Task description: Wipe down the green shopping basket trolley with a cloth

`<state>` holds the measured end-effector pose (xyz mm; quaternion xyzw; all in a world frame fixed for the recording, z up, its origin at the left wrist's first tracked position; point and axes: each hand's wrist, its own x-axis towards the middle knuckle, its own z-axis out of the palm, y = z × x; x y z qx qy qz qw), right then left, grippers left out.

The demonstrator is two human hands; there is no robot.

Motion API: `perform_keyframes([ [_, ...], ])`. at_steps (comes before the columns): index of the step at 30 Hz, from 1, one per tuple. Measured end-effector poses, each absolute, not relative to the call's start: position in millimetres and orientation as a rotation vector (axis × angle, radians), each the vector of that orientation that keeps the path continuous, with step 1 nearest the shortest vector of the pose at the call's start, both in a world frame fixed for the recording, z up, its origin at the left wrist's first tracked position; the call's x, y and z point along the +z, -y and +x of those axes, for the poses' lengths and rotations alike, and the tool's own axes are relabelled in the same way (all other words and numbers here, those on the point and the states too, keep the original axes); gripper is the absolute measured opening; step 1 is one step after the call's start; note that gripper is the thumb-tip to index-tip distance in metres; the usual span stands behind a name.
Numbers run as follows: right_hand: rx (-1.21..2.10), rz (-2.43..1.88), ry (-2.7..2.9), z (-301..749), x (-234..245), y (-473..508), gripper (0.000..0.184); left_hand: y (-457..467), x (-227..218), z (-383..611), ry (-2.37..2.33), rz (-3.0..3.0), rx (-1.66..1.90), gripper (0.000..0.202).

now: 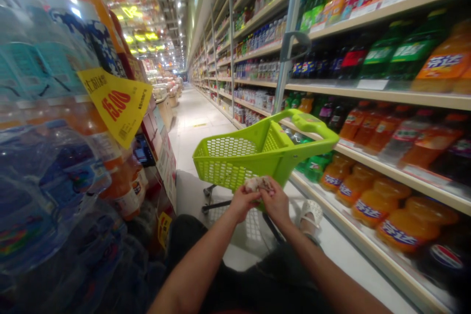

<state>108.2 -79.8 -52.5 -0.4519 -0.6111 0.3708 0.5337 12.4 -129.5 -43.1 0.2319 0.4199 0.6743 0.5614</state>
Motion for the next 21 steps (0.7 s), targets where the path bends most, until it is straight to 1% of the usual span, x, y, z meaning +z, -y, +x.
perform_keyframes([
  [1,0.966,-1.074,1.469,110.4,-51.5,79.0,0.039,129.4,-45.4,11.0,-1.011,0.530,1.600,0.046],
  [3,1.239,-1.003,1.509,114.3,-48.6,77.8,0.037,129.5,-49.4,6.4,-1.030,0.500,1.599,0.046],
  [5,1.457,-0.867,1.560,116.7,-45.5,77.9,0.042,129.4,-51.2,0.8,-0.991,0.495,1.545,0.043],
  [6,1.501,-0.800,1.589,117.3,-44.5,78.5,0.045,128.9,-51.4,-1.8,-0.979,0.503,1.502,0.041],
  [8,1.459,-0.716,1.705,118.2,-45.0,79.9,0.049,126.6,-50.9,-5.4,-1.049,0.537,1.435,0.035],
  [10,1.276,-0.653,1.913,121.0,-47.6,79.3,0.045,122.8,-50.8,-6.4,-1.193,0.571,1.410,0.029],
  [13,0.765,-0.584,2.148,133.9,-46.1,65.3,0.038,116.5,-53.5,-4.8,-1.347,0.615,1.397,0.026],
  [15,0.355,-0.631,2.089,149.5,-35.4,43.7,0.043,112.9,-56.4,-3.3,-1.540,0.728,1.355,0.027],
  [17,-0.029,-0.779,1.929,167.1,-19.5,15.6,0.047,109.6,-59.0,-2.0,-1.647,0.812,1.330,0.031],
  [19,-0.274,-0.871,1.855,181.1,-7.2,-11.3,0.045,106.5,-60.8,0.0,-1.789,1.021,1.242,0.033],
  [21,-0.397,-0.876,1.920,187.1,-8.2,-29.2,0.042,104.2,-62.2,3.4,-1.920,1.287,1.113,0.034],
])
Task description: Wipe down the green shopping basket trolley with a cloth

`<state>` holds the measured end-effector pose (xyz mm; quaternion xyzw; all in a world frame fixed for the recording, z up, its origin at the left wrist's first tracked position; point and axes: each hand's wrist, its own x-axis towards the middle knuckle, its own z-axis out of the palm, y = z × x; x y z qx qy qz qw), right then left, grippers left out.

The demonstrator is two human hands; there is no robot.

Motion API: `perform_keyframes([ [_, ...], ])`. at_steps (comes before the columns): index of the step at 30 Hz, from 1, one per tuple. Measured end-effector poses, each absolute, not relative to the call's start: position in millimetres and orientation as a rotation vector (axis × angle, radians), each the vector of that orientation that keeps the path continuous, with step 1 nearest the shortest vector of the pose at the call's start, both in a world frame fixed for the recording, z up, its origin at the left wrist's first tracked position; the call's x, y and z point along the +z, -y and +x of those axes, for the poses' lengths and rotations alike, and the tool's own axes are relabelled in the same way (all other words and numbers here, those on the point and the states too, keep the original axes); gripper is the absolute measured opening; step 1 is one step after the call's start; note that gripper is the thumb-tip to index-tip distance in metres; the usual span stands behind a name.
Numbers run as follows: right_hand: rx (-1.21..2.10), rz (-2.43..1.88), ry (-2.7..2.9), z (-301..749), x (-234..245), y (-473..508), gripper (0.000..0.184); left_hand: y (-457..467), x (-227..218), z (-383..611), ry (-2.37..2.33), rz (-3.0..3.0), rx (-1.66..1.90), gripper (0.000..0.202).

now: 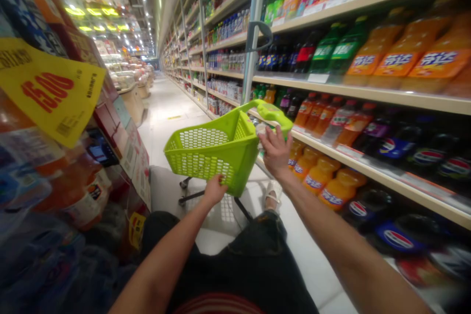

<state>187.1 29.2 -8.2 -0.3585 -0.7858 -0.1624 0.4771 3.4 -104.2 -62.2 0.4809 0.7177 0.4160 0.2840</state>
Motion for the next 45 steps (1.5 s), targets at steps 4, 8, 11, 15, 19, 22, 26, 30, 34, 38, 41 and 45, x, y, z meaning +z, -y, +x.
perform_keyframes([
  [4,-0.416,-0.764,2.260,179.8,-57.6,-28.6,0.039,103.8,-66.0,10.8,-2.001,1.632,0.928,0.038],
  [8,-0.341,-0.696,2.527,171.1,-109.6,-9.6,0.039,107.6,-67.2,8.7,-2.049,1.785,0.710,0.041],
  [11,-0.353,-0.668,2.477,170.2,-101.1,-8.1,0.043,107.1,-64.1,1.7,-2.128,1.833,0.599,0.043],
  [15,-0.451,-0.761,2.101,172.0,-46.6,-25.9,0.045,98.8,-58.5,-5.0,-2.208,1.831,0.570,0.045],
  [19,-0.490,-0.819,1.981,169.2,-29.8,-43.0,0.043,92.3,-57.0,-6.4,-2.220,1.839,0.548,0.045],
  [22,-0.440,-0.800,2.092,163.0,-60.0,-43.2,0.041,92.0,-60.4,-8.5,-2.231,1.829,0.525,0.045],
  [26,-0.353,-0.746,2.245,156.1,-118.0,-32.1,0.041,93.7,-68.1,-15.5,-2.231,1.806,0.498,0.045],
  [30,-0.309,-0.611,2.353,149.4,-146.6,-27.0,0.043,94.7,-71.2,-24.5,-2.227,1.791,0.513,0.046],
  [34,-0.260,-0.568,2.234,130.7,-115.8,-31.6,0.047,93.7,-67.6,-33.3,-2.267,1.753,0.539,0.050],
  [38,-0.294,-0.634,2.070,108.7,-72.3,-42.9,0.049,90.9,-62.7,-39.5,-2.303,1.719,0.561,0.058],
  [41,-0.324,-0.638,2.115,100.1,-75.0,-48.5,0.047,91.0,-61.4,-41.7,-2.279,1.736,0.572,0.062],
  [45,-0.322,-0.606,2.294,100.3,-119.3,-46.0,0.046,94.6,-65.4,-44.4,-2.261,1.780,0.586,0.062],
])
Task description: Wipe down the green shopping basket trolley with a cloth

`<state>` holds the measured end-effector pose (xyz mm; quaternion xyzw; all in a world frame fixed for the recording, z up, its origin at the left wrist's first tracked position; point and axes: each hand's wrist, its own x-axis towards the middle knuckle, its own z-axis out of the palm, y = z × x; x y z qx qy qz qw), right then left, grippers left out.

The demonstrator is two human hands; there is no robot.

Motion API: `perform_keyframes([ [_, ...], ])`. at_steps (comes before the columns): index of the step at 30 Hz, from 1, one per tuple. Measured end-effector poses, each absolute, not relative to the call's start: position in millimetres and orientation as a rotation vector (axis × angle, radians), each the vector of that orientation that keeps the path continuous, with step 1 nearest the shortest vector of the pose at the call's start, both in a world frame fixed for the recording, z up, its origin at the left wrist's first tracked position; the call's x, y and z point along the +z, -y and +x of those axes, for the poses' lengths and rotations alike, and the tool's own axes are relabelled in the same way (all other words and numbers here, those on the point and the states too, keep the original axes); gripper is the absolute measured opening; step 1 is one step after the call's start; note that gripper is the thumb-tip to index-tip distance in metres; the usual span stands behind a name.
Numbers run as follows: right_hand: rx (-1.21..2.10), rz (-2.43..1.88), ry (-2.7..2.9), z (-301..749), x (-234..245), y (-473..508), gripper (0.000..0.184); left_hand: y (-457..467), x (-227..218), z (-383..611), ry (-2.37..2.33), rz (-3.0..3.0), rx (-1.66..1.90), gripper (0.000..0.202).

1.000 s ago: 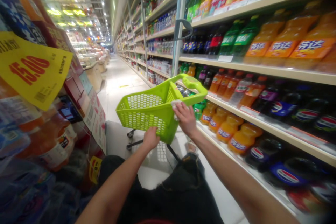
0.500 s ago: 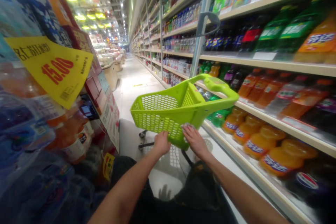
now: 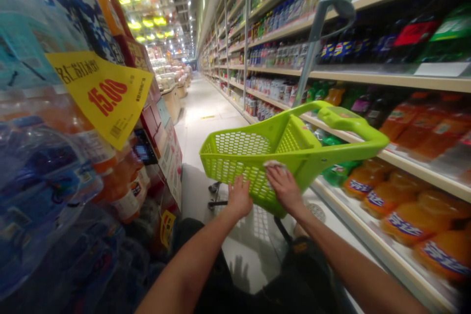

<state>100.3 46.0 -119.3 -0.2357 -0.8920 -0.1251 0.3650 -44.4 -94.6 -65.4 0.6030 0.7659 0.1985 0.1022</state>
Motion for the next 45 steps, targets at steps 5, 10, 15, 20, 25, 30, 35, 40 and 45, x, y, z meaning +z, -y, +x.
perform_keyframes([
  [5,-0.231,-0.502,2.434,104.2,-162.2,-36.7,0.043,95.9,-71.4,-48.5,-2.269,1.784,0.537,0.061],
  [10,-0.143,-0.444,2.350,87.1,-130.6,-31.0,0.044,88.2,-70.4,-53.6,-2.282,1.804,0.525,0.063],
  [15,-0.215,-0.570,2.206,64.5,-85.8,-41.3,0.044,82.3,-68.0,-59.3,-2.341,1.829,0.482,0.065],
  [20,-0.310,-0.522,2.354,65.9,-115.1,-44.6,0.042,83.7,-71.9,-61.4,-2.390,1.900,0.369,0.065],
  [25,-0.389,-0.459,2.505,74.9,-155.9,-32.2,0.037,83.9,-83.5,-65.8,-2.420,1.939,0.287,0.066],
  [30,-0.343,-0.438,2.402,61.4,-127.4,-31.2,0.042,81.7,-88.3,-77.8,-2.472,1.941,0.279,0.067],
  [35,-0.289,-0.519,2.306,34.7,-99.1,-41.0,0.044,81.8,-87.8,-88.4,-2.523,1.891,0.282,0.069],
  [40,-0.262,-0.473,2.523,31.9,-145.0,-36.6,0.041,87.4,-96.8,-94.8,-2.524,1.936,0.273,0.068],
  [45,-0.249,-0.407,2.588,32.0,-167.8,-26.0,0.041,95.4,-102.2,-107.4,-2.547,1.893,0.263,0.068],
])
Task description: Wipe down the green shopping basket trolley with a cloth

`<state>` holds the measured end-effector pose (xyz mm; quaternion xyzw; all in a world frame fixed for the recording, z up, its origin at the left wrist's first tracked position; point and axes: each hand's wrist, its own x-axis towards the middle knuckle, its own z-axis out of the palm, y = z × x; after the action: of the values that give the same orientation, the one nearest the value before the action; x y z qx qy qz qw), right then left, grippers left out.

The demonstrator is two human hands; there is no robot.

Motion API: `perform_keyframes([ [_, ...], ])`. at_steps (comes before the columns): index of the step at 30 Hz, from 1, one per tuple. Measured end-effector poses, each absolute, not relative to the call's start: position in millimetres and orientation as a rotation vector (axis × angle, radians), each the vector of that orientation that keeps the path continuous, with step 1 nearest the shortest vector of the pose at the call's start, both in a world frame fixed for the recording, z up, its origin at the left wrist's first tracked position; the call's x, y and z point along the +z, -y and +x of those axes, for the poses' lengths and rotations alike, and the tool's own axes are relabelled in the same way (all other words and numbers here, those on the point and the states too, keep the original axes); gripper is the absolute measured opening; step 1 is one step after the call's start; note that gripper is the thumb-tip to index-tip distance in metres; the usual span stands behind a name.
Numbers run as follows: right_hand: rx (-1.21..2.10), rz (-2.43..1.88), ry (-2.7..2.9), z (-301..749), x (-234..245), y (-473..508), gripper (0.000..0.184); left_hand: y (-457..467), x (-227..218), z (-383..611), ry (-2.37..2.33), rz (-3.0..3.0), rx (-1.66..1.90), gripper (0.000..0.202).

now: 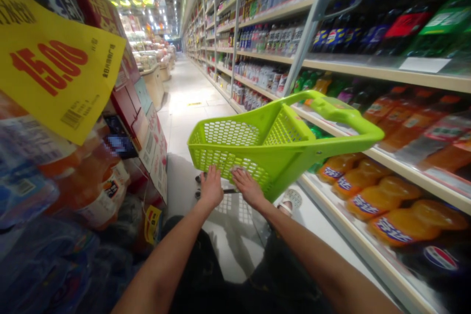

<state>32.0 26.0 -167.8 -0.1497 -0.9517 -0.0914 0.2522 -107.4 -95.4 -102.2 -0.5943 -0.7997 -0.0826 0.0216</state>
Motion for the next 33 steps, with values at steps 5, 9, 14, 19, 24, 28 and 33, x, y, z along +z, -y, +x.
perform_keyframes([
  [5,-0.233,-0.394,2.369,2.7,-120.9,-22.2,0.044,98.5,-99.3,-121.4,2.527,-1.770,-0.263,0.067],
  [9,-0.256,-0.456,2.297,-18.7,-101.5,-28.4,0.041,98.5,-101.3,-129.5,2.522,-1.751,-0.277,0.068],
  [14,-0.251,-0.466,2.476,-18.9,-140.1,-30.0,0.039,98.8,-108.5,-133.0,2.528,-1.755,-0.261,0.068],
  [19,-0.176,-0.431,2.659,-15.5,-171.5,-19.8,0.038,101.0,-111.5,-137.2,2.562,-1.764,-0.226,0.068],
  [24,-0.149,-0.347,2.528,-41.7,-136.0,-16.6,0.042,102.0,-107.2,-153.4,2.621,-1.694,-0.207,0.068],
  [28,-0.157,-0.372,2.444,-67.6,-113.9,-21.1,0.044,103.1,-102.8,-164.8,2.653,-1.635,-0.217,0.067],
  [33,-0.139,-0.348,2.641,-73.6,-149.5,-17.8,0.037,112.4,-105.9,-169.8,2.688,-1.640,-0.208,0.067],
])
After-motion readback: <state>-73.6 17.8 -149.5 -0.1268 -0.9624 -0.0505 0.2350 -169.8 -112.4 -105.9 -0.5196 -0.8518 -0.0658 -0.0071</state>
